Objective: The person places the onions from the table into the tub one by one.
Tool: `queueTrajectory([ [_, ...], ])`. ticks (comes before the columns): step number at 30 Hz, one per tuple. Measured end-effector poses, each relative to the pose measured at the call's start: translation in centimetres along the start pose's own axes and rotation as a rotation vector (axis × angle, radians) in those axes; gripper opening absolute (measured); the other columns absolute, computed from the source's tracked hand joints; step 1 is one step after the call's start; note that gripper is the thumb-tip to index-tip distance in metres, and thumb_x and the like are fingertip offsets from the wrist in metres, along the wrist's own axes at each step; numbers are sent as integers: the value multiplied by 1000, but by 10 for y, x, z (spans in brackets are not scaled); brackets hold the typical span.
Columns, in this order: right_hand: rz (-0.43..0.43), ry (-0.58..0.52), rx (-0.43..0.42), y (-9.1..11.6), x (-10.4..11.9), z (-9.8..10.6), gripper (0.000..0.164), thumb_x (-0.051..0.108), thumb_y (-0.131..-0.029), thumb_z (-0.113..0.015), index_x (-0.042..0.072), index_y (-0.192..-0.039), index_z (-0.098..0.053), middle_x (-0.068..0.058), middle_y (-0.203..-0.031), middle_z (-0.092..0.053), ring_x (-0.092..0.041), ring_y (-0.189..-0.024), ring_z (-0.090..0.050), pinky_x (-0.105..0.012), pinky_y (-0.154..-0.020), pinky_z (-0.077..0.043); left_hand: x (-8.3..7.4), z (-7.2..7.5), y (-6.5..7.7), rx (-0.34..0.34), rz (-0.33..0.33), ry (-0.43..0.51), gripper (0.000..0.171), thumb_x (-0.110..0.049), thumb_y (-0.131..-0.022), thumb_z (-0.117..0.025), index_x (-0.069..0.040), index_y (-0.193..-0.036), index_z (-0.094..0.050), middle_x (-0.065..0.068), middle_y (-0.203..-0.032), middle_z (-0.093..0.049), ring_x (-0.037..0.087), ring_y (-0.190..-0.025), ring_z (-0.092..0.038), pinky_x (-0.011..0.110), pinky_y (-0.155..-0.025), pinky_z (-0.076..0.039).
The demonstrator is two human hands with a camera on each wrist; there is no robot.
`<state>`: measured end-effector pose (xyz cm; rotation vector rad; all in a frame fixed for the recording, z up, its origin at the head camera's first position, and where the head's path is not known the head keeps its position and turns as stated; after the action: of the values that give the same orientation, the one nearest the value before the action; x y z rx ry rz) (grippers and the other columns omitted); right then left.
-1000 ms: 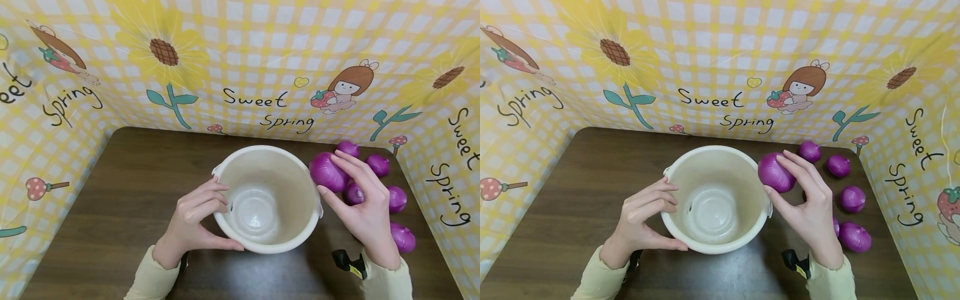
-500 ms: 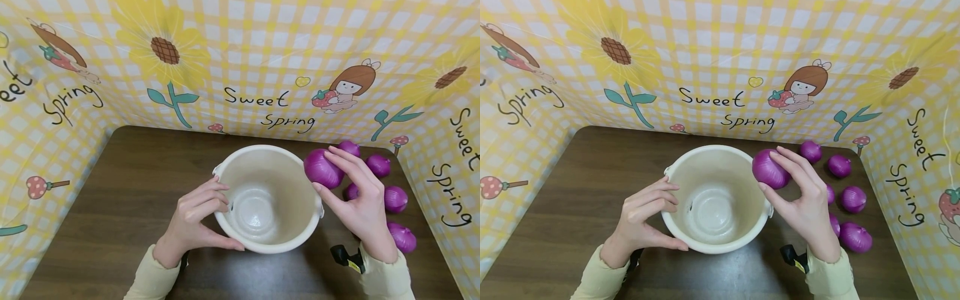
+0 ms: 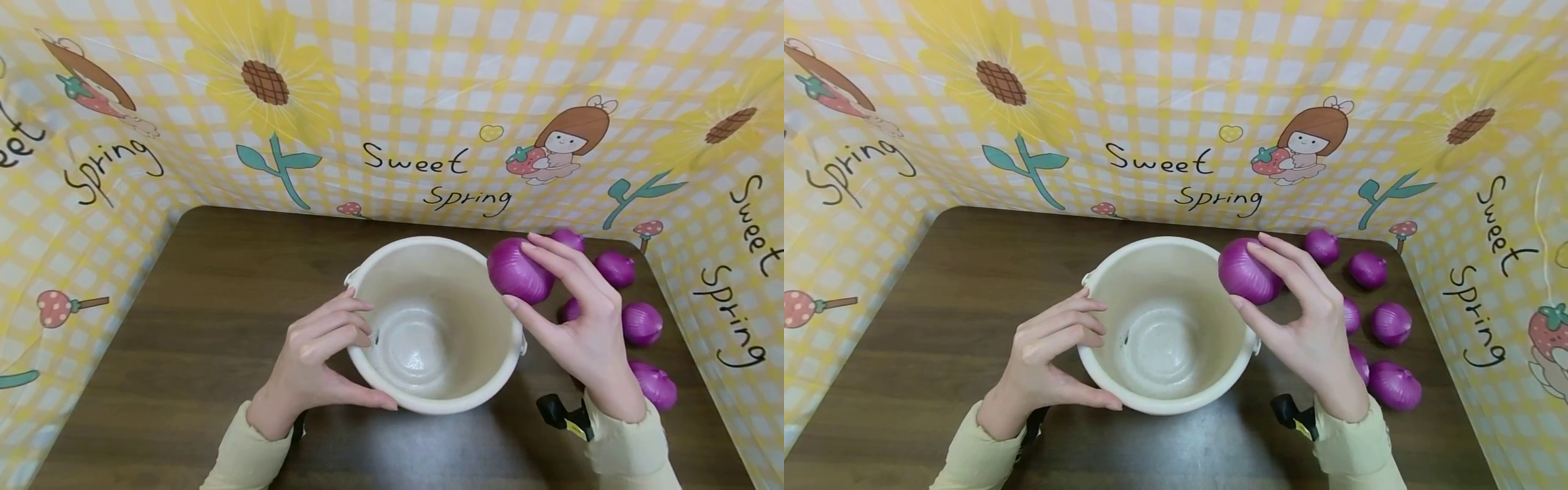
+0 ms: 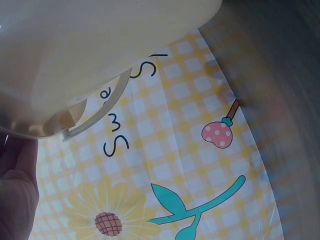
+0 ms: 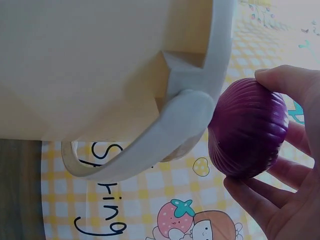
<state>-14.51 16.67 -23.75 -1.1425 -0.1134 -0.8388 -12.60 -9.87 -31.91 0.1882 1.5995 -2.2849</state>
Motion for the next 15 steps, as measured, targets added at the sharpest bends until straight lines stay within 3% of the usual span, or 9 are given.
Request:
queueTrajectory([
  [15,23,-33,-1,-4,8,-5,62,48,-91,-75,-7,-118,-70,-24,-120,-67,-31,-115,-63,-28,-104,-48,0,-1,0,-6,-3,7,64,-58,-57,-96,-8,-72,-59,1,-80,-65,32,-91,-69,58,-99,-51],
])
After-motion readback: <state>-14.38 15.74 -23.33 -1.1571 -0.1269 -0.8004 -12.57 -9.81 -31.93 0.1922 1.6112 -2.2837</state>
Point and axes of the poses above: each hand's wrist, its own y-axis away from the middle knuckle, its own z-axis out of the back of the hand, x = y × z, the point moved 9 cm from there along -y, towards the middle knuckle
